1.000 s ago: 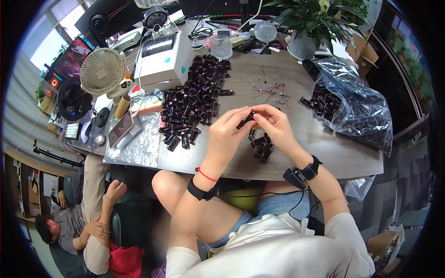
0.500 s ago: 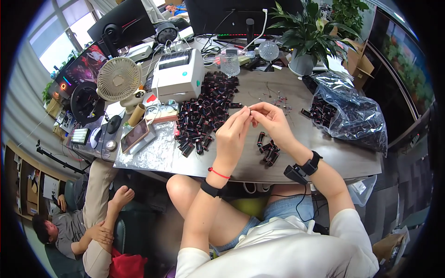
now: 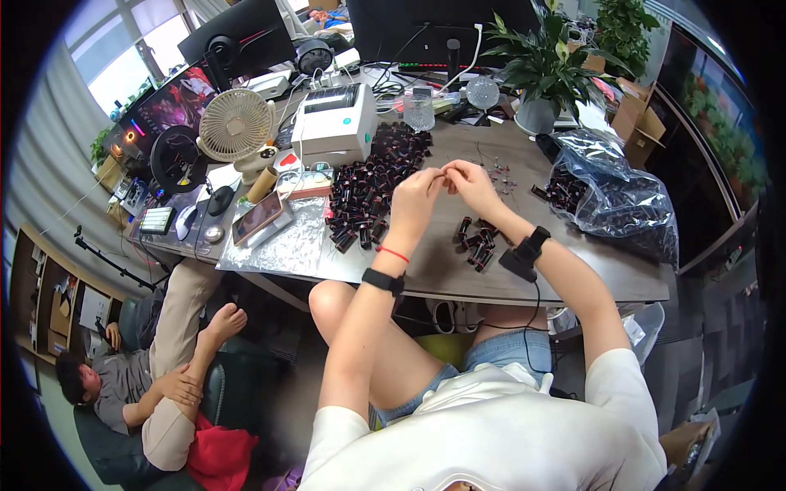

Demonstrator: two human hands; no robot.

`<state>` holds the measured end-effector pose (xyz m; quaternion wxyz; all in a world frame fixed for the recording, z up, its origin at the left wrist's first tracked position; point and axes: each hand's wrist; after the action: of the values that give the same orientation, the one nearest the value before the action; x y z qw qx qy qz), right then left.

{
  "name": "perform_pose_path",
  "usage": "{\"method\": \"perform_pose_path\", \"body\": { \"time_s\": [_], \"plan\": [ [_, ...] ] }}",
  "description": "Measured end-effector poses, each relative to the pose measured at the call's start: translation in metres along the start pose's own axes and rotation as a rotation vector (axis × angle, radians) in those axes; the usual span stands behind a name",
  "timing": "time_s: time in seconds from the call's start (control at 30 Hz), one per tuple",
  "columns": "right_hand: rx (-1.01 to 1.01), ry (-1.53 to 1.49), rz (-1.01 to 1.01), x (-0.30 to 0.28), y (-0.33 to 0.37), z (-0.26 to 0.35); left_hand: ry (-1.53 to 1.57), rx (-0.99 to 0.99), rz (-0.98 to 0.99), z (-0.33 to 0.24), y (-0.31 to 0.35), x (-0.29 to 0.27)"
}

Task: The person picks up a battery holder and a light-emitting diode, then inserts the diode into the holder. They then pick up a second light-emitting diode and insert it into the same battery holder before placing the unit on the desk.

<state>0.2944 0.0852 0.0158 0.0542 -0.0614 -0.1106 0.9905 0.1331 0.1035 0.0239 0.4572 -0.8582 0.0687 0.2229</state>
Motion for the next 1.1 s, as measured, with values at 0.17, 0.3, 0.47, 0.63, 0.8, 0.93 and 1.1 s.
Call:
{"method": "perform_pose_path", "body": {
  "time_s": [0.17, 0.3, 0.47, 0.63, 0.8, 0.93, 1.1],
  "plan": [
    [-0.495, 0.755, -0.065, -0.026, 0.015, 0.043, -0.516, -0.092, 0.029, 0.048, -0.028, -0.017],
    [-0.872, 1.147, -0.093, -0.048, 0.048, 0.097, -0.517, 0.224, -0.067, 0.06, -0.033, -0.031],
    [-0.981, 1.362, -0.056, -0.095, 0.085, 0.112, 0.363, 0.195, 0.151, -0.127, -0.058, -0.1],
    [-0.87, 1.447, 0.048, -0.131, 0.088, 0.075, 0.735, 0.556, 0.196, -0.201, -0.028, -0.152],
    [-0.786, 1.436, 0.055, -0.147, 0.092, 0.065, 1.113, 0.598, 0.204, -0.217, -0.013, -0.169],
    [-0.751, 1.442, 0.02, -0.156, 0.097, 0.064, 1.394, 0.628, 0.212, -0.229, -0.012, -0.166],
    [-0.734, 1.359, 0.06, -0.161, 0.096, 0.054, 1.383, 1.602, -0.169, -0.236, 0.015, -0.169]
  ]
}}
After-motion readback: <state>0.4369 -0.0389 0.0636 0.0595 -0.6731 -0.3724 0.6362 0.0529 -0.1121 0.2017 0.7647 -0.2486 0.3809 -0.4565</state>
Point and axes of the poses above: each hand's wrist, its own y-axis away from the middle knuckle, its own x-axis out of the palm, z = x × y, and after that the axes turned 2 degrees about x, right-handed
